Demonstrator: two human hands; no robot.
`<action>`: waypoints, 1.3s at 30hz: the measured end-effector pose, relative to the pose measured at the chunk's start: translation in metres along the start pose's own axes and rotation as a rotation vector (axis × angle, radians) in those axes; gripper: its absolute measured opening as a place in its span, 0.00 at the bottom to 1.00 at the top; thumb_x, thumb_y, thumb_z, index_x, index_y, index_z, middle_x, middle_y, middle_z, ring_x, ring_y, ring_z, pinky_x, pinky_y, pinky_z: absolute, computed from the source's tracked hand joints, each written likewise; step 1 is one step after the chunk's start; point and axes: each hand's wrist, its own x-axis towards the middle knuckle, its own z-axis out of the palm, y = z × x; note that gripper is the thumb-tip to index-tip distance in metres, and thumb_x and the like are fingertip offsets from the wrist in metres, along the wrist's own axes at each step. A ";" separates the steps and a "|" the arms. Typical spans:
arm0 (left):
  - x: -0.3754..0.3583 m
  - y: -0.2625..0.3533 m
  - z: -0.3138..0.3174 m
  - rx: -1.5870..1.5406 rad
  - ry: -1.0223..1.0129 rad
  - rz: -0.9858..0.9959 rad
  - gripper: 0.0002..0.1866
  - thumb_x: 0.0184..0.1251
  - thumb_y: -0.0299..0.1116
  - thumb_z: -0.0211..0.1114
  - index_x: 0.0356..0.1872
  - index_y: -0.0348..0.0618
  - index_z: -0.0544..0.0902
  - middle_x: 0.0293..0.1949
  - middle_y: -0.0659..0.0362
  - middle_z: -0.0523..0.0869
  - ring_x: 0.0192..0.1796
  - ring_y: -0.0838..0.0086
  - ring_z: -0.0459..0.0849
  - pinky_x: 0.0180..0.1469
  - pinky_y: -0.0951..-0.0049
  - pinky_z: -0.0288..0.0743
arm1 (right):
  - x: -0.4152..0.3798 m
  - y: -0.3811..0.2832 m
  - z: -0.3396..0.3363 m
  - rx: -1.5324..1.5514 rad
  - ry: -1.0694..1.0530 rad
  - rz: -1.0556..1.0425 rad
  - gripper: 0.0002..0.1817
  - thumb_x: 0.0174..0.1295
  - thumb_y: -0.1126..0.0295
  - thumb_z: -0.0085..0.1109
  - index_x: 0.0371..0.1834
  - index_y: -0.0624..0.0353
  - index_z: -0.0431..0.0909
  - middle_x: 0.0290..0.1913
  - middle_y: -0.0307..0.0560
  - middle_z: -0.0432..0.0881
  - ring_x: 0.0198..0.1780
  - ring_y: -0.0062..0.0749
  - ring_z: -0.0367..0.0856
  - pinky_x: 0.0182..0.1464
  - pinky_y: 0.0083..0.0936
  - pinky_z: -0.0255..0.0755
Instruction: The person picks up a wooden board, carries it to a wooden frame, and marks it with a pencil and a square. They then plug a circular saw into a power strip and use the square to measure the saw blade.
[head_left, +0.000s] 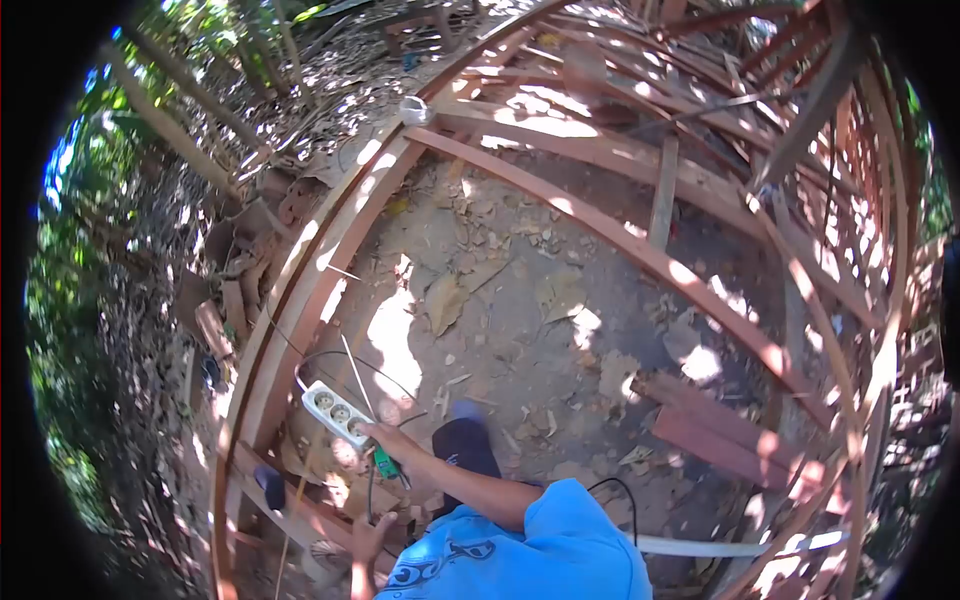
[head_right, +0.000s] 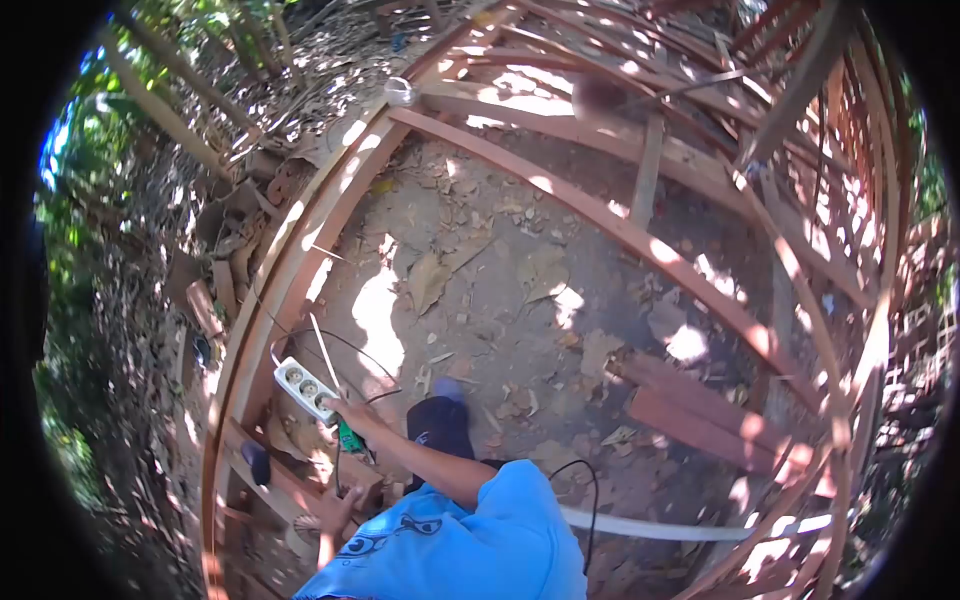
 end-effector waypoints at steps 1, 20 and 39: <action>0.005 -0.011 -0.002 -0.004 0.039 0.035 0.14 0.60 0.40 0.70 0.29 0.37 0.82 0.21 0.66 0.78 0.25 0.82 0.72 0.27 0.75 0.66 | 0.007 0.002 -0.006 -0.039 0.041 0.001 0.27 0.61 0.44 0.57 0.47 0.59 0.79 0.27 0.39 0.80 0.23 0.21 0.75 0.22 0.21 0.67; 0.193 -0.014 -0.030 0.540 -0.207 -0.179 0.13 0.56 0.39 0.72 0.38 0.43 0.83 0.34 0.56 0.87 0.36 0.69 0.86 0.41 0.70 0.78 | 0.160 -0.183 -0.231 0.357 0.506 0.035 0.24 0.64 0.49 0.56 0.40 0.63 0.75 0.22 0.43 0.79 0.19 0.26 0.77 0.20 0.22 0.72; 0.117 0.059 -0.247 0.412 1.253 -0.878 0.18 0.69 0.44 0.62 0.36 0.36 0.83 0.23 0.58 0.79 0.27 0.76 0.74 0.33 0.71 0.71 | 0.344 -0.719 -0.113 -0.159 0.504 -0.771 0.25 0.65 0.48 0.49 0.50 0.60 0.71 0.23 0.41 0.72 0.26 0.26 0.73 0.22 0.24 0.68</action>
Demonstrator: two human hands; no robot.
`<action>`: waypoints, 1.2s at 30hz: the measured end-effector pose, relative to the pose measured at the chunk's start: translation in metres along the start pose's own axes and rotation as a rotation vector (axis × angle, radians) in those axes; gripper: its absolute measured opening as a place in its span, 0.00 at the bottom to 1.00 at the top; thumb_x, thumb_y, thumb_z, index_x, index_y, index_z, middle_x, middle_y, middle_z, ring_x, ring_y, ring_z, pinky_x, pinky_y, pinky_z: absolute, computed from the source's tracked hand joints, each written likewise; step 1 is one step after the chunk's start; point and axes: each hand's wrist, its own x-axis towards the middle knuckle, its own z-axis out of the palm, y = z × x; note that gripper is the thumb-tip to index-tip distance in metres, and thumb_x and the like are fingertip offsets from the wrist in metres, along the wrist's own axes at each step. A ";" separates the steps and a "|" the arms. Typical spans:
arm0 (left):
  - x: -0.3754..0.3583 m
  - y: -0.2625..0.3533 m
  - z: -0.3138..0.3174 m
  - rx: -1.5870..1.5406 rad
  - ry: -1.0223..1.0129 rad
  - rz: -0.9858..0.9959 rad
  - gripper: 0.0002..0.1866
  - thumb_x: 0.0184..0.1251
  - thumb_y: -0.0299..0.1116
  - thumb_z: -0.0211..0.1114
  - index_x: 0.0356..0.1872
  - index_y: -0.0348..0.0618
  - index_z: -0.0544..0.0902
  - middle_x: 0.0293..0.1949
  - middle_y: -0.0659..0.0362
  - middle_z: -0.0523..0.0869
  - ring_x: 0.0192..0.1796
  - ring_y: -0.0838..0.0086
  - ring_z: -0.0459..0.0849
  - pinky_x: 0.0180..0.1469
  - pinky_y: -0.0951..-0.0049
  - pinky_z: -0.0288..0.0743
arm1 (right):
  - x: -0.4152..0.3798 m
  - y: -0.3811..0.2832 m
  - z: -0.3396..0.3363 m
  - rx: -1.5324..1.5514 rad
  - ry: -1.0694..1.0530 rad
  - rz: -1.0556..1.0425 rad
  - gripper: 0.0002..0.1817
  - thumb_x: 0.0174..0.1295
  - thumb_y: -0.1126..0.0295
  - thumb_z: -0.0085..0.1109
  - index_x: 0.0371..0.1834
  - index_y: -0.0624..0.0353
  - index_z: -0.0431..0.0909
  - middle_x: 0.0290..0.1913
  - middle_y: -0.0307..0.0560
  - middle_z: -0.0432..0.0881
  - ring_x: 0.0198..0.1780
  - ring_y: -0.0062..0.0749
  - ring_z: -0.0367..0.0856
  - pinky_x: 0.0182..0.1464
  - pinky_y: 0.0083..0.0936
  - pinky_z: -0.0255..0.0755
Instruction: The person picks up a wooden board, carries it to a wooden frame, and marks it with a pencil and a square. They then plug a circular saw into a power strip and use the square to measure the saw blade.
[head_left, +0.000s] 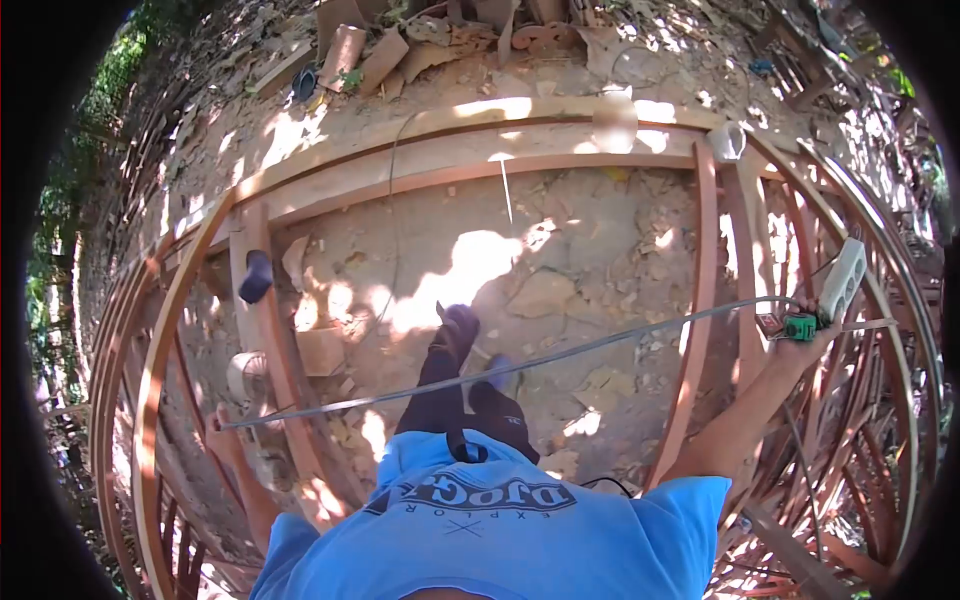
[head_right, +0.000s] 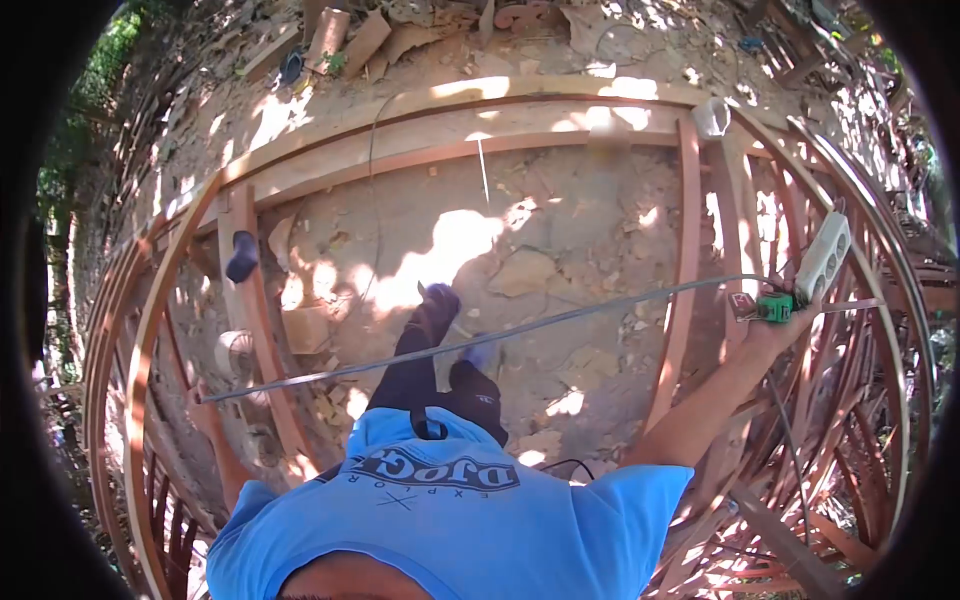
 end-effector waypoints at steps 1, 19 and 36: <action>0.007 -0.001 0.003 0.009 0.030 -0.052 0.18 0.68 0.44 0.62 0.37 0.36 0.83 0.22 0.58 0.79 0.27 0.76 0.74 0.33 0.71 0.71 | 0.009 -0.008 0.018 -0.034 0.000 0.016 0.23 0.65 0.49 0.50 0.47 0.60 0.70 0.24 0.41 0.72 0.26 0.24 0.72 0.22 0.23 0.67; 0.399 0.121 0.071 0.011 0.237 0.140 0.27 0.69 0.52 0.54 0.60 0.44 0.78 0.48 0.48 0.85 0.48 0.56 0.83 0.51 0.61 0.74 | 0.084 -0.003 0.218 -0.200 0.078 -0.059 0.25 0.60 0.44 0.56 0.38 0.58 0.74 0.21 0.39 0.73 0.21 0.25 0.73 0.19 0.22 0.69; 0.522 0.841 -0.106 -0.494 0.748 0.968 0.29 0.72 0.60 0.48 0.34 0.41 0.81 0.22 0.62 0.73 0.28 0.75 0.71 0.33 0.69 0.66 | 0.271 0.099 0.190 -0.110 0.238 0.188 0.22 0.64 0.51 0.56 0.46 0.59 0.73 0.22 0.40 0.74 0.18 0.25 0.74 0.18 0.21 0.69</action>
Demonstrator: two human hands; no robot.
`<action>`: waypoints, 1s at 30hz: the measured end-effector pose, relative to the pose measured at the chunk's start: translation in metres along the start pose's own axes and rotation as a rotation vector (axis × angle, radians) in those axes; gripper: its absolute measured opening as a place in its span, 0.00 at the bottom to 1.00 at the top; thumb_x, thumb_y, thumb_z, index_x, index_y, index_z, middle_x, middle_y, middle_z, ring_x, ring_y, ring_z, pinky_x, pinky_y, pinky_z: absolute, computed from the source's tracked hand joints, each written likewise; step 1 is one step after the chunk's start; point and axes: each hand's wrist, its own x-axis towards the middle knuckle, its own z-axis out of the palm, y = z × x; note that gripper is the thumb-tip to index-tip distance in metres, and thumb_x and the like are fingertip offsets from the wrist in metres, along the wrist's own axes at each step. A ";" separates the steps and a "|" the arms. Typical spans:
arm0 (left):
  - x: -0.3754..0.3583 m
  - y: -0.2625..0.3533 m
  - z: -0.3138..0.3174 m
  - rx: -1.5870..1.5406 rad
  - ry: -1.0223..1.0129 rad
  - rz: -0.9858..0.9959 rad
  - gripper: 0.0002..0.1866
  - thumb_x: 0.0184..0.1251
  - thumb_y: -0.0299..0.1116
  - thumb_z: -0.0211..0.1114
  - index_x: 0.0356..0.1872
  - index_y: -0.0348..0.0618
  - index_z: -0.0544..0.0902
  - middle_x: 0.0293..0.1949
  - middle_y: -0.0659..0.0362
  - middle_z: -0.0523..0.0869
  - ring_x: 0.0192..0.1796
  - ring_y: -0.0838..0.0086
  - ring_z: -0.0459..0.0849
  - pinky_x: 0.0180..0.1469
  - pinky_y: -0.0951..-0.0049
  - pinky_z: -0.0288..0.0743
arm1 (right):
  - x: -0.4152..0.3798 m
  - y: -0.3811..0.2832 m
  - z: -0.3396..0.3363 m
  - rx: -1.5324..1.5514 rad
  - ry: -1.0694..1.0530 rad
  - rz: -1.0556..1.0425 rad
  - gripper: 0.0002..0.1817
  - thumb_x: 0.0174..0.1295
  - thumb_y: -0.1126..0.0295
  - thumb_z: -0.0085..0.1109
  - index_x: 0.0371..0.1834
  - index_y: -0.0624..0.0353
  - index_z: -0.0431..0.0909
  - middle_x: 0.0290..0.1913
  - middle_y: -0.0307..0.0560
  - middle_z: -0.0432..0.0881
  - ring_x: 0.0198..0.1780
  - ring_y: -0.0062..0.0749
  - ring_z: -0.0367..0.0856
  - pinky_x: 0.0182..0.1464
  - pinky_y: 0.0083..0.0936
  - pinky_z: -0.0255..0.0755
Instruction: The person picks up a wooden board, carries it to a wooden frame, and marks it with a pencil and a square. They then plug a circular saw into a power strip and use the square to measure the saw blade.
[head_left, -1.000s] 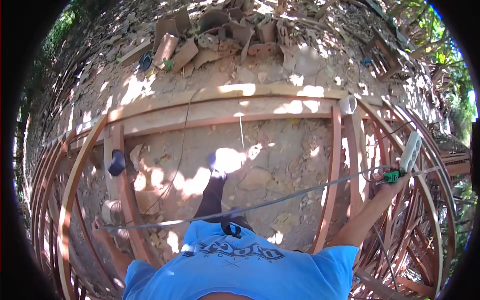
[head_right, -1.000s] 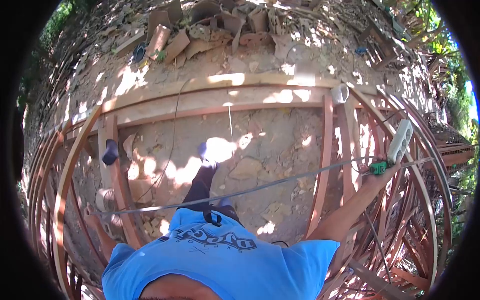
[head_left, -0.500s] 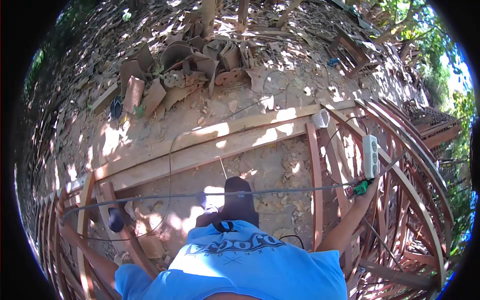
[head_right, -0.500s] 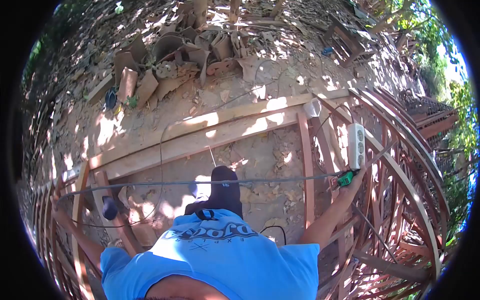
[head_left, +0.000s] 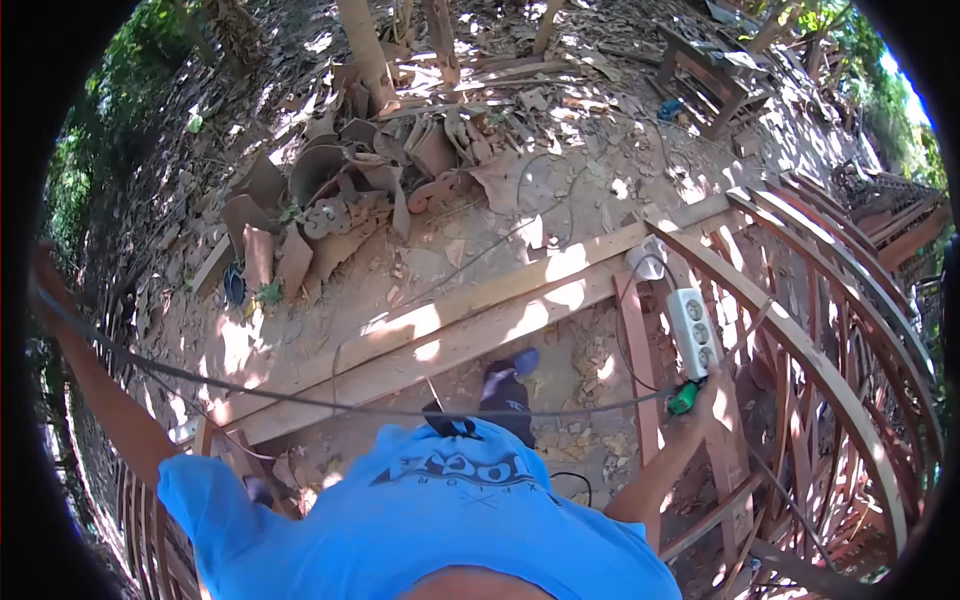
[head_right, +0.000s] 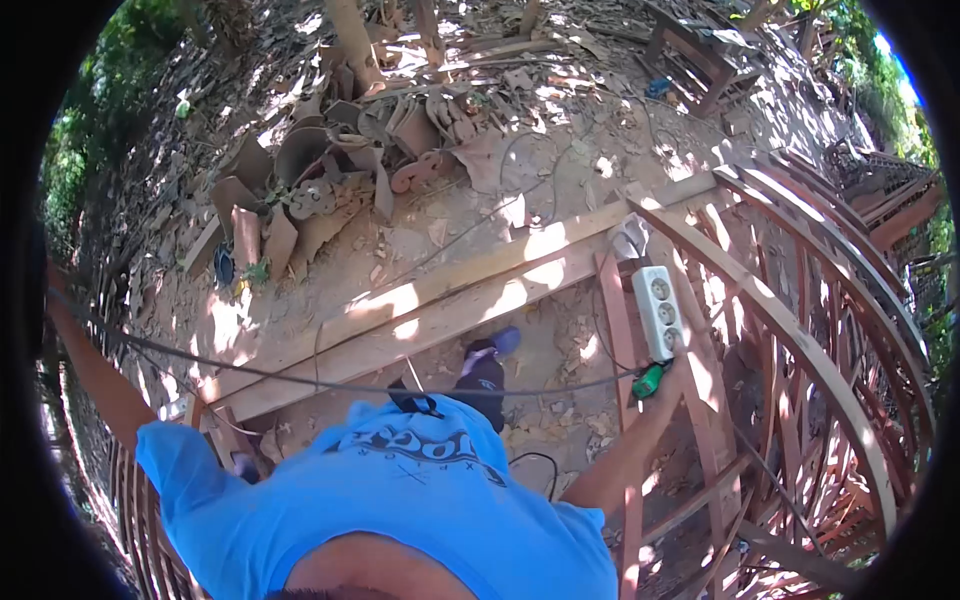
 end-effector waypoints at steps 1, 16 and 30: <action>0.027 0.043 0.022 -0.012 0.015 0.023 0.29 0.72 0.59 0.48 0.33 0.41 0.81 0.22 0.62 0.73 0.28 0.75 0.72 0.33 0.68 0.66 | 0.018 -0.012 0.011 -0.025 -0.027 -0.007 0.21 0.64 0.52 0.55 0.45 0.60 0.73 0.23 0.41 0.75 0.17 0.25 0.74 0.18 0.20 0.69; 0.245 0.461 0.294 -0.196 0.222 0.477 0.25 0.77 0.46 0.42 0.25 0.44 0.80 0.27 0.59 0.79 0.30 0.72 0.75 0.34 0.68 0.70 | 0.174 -0.092 0.135 0.088 -0.049 0.037 0.22 0.63 0.50 0.56 0.43 0.61 0.75 0.22 0.41 0.76 0.18 0.26 0.75 0.19 0.20 0.72; 0.138 0.735 0.663 -1.635 -1.019 -0.141 0.41 0.66 0.74 0.38 0.25 0.41 0.78 0.22 0.67 0.73 0.26 0.82 0.64 0.29 0.77 0.55 | 0.333 -0.138 0.341 0.134 0.229 -0.228 0.24 0.65 0.48 0.53 0.46 0.61 0.72 0.24 0.44 0.77 0.19 0.28 0.75 0.19 0.22 0.73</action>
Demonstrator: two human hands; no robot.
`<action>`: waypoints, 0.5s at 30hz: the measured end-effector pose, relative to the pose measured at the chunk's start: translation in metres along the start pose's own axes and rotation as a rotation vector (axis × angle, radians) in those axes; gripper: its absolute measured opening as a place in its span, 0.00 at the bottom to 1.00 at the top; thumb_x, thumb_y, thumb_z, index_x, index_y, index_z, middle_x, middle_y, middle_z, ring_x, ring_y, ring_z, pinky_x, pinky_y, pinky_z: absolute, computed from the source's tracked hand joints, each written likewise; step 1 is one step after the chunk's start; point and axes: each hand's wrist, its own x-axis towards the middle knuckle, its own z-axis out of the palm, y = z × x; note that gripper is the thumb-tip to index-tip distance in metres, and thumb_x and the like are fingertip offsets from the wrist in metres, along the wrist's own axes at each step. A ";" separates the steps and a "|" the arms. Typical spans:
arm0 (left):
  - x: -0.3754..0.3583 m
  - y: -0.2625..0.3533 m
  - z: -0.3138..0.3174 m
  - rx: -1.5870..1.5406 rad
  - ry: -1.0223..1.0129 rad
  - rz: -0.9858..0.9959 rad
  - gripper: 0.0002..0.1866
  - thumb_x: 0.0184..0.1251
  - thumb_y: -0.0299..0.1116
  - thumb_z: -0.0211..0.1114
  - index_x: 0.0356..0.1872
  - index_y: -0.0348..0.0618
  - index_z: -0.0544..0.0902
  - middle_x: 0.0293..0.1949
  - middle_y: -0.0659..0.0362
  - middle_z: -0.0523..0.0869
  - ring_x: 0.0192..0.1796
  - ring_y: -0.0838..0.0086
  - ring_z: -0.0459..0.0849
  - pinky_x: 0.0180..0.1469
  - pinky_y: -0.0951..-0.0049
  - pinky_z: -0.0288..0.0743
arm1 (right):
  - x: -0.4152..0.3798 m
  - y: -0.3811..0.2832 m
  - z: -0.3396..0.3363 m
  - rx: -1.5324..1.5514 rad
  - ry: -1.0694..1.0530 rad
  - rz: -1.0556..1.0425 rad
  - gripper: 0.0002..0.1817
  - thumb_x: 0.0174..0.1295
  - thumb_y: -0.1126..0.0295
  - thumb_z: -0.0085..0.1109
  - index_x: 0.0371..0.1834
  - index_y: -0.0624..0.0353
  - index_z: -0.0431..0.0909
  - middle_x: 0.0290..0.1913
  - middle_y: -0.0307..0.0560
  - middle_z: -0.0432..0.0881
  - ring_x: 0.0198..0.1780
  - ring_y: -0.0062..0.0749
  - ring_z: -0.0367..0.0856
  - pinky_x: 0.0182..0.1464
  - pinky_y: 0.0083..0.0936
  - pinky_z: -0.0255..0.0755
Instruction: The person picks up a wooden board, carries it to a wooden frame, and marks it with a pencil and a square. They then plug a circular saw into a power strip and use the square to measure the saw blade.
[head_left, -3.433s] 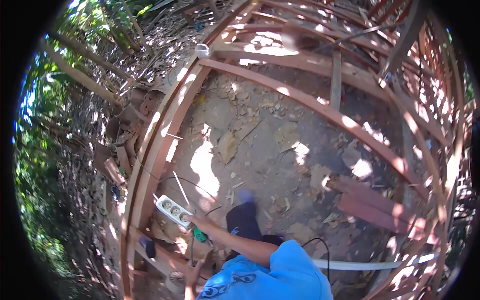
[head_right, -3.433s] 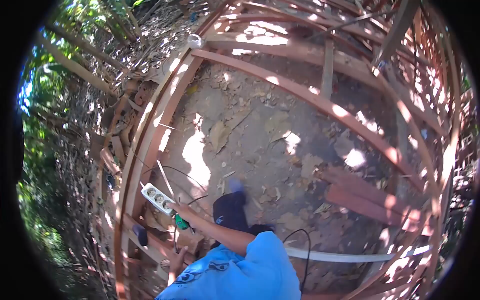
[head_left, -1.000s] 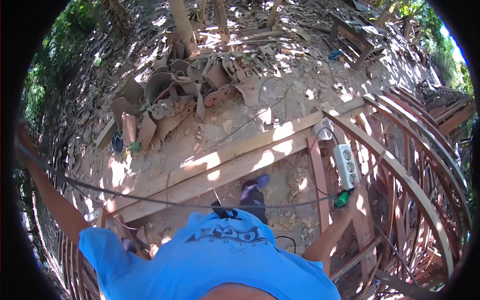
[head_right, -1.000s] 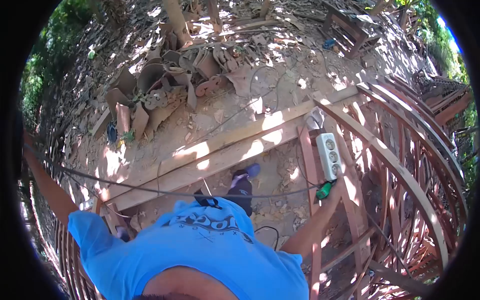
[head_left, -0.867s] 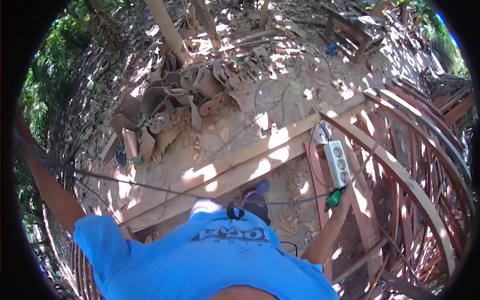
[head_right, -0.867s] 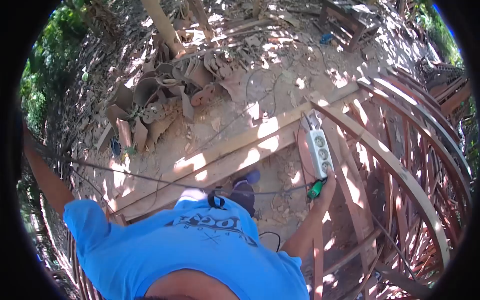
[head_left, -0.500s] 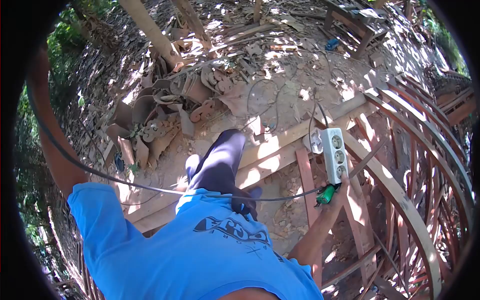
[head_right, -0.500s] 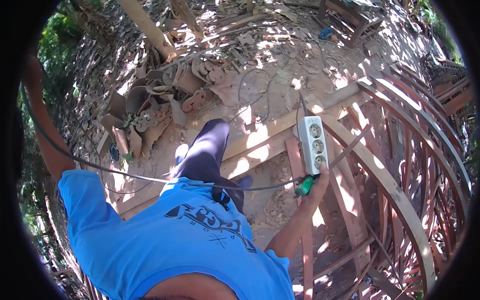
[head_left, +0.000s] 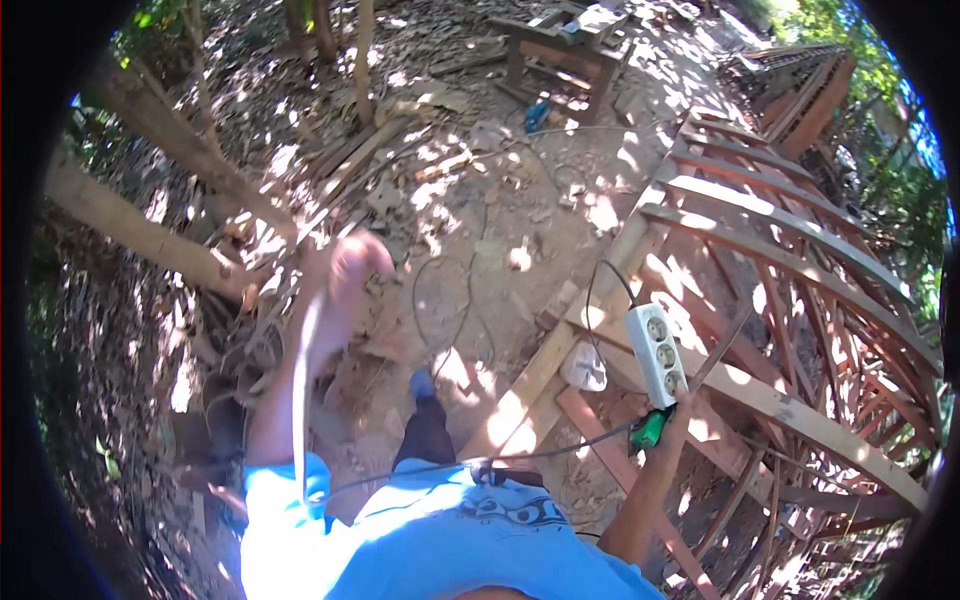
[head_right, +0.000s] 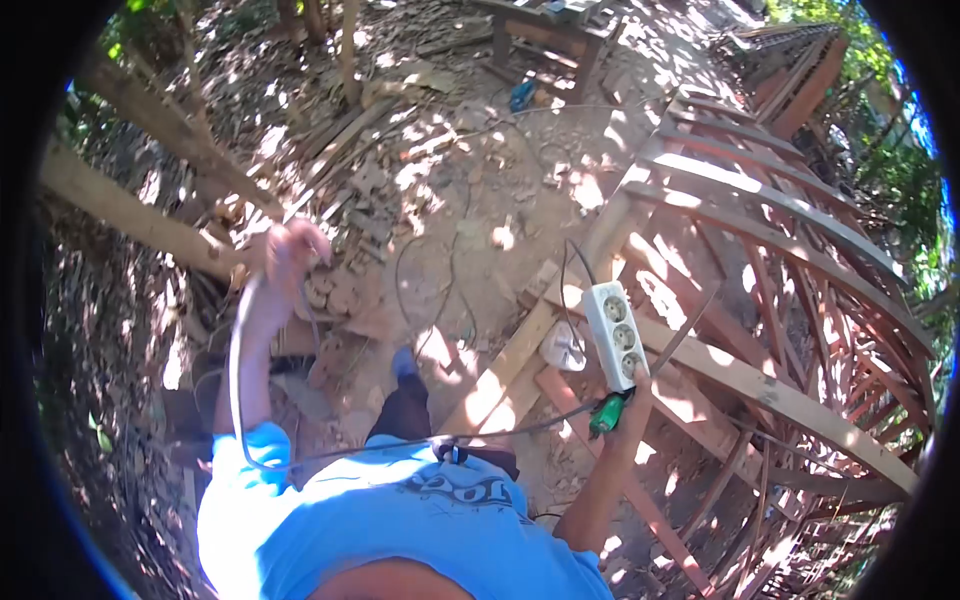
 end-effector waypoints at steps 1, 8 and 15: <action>0.010 -0.003 0.006 -0.028 -0.066 -0.026 0.42 0.66 0.73 0.36 0.25 0.39 0.77 0.21 0.64 0.74 0.26 0.81 0.68 0.29 0.76 0.58 | 0.015 0.000 0.015 -0.025 0.025 0.009 0.24 0.65 0.47 0.53 0.46 0.60 0.72 0.23 0.43 0.76 0.20 0.28 0.75 0.20 0.22 0.73; 0.078 -0.021 0.012 -0.214 -0.348 -0.187 0.39 0.70 0.69 0.38 0.26 0.39 0.78 0.18 0.64 0.72 0.23 0.80 0.67 0.27 0.74 0.60 | 0.073 -0.025 0.103 0.045 0.075 -0.008 0.22 0.66 0.50 0.52 0.43 0.62 0.73 0.22 0.43 0.74 0.20 0.28 0.74 0.24 0.24 0.71; 0.193 -0.048 0.072 -0.221 -0.432 -0.065 0.45 0.62 0.77 0.36 0.25 0.38 0.78 0.15 0.68 0.67 0.17 0.86 0.60 0.21 0.78 0.50 | 0.166 -0.014 0.147 0.155 0.111 0.038 0.23 0.65 0.49 0.53 0.45 0.61 0.73 0.22 0.42 0.73 0.21 0.28 0.74 0.22 0.23 0.71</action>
